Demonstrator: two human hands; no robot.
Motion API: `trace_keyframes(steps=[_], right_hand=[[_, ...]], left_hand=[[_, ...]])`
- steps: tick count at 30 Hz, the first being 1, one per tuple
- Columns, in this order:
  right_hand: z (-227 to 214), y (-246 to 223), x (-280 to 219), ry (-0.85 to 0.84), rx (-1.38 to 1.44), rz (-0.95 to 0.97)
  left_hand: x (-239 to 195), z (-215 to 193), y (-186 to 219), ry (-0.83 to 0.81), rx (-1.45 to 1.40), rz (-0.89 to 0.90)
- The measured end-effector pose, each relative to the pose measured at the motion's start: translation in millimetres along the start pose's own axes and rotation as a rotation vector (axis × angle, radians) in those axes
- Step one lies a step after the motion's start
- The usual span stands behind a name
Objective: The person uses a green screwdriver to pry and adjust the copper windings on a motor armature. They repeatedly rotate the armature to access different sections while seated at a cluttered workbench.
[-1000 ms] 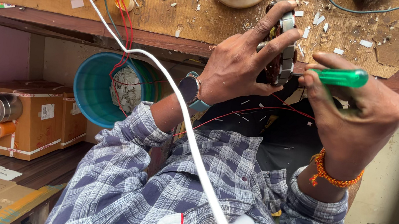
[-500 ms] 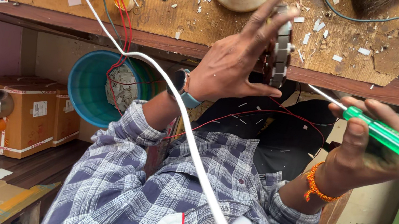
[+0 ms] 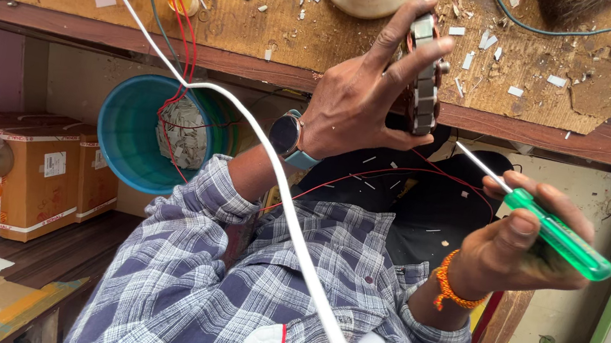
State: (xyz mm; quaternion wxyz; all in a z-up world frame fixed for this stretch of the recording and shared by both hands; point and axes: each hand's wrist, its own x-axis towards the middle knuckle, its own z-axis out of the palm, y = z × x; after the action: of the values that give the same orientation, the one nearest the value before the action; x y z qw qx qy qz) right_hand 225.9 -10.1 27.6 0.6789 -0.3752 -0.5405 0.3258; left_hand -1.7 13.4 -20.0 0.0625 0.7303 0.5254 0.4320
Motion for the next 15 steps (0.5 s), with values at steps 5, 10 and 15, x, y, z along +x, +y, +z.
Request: trace_keyframes(steps=[5, 10, 15], right_hand=[[8.9, 12.0, -14.1, 0.032, 0.056, 0.022], [15.0, 20.5, -23.5, -0.026, 0.021, 0.014], [14.8, 20.7, -33.0, -0.16, -0.07, -0.02]], left_hand=[[0.5, -2.0, 13.1, 0.068, 0.023, -0.056], [2.1, -9.5, 25.2, 0.082, -0.01, -0.09], [3.8, -9.6, 28.9, 0.09, 0.003, -0.116]])
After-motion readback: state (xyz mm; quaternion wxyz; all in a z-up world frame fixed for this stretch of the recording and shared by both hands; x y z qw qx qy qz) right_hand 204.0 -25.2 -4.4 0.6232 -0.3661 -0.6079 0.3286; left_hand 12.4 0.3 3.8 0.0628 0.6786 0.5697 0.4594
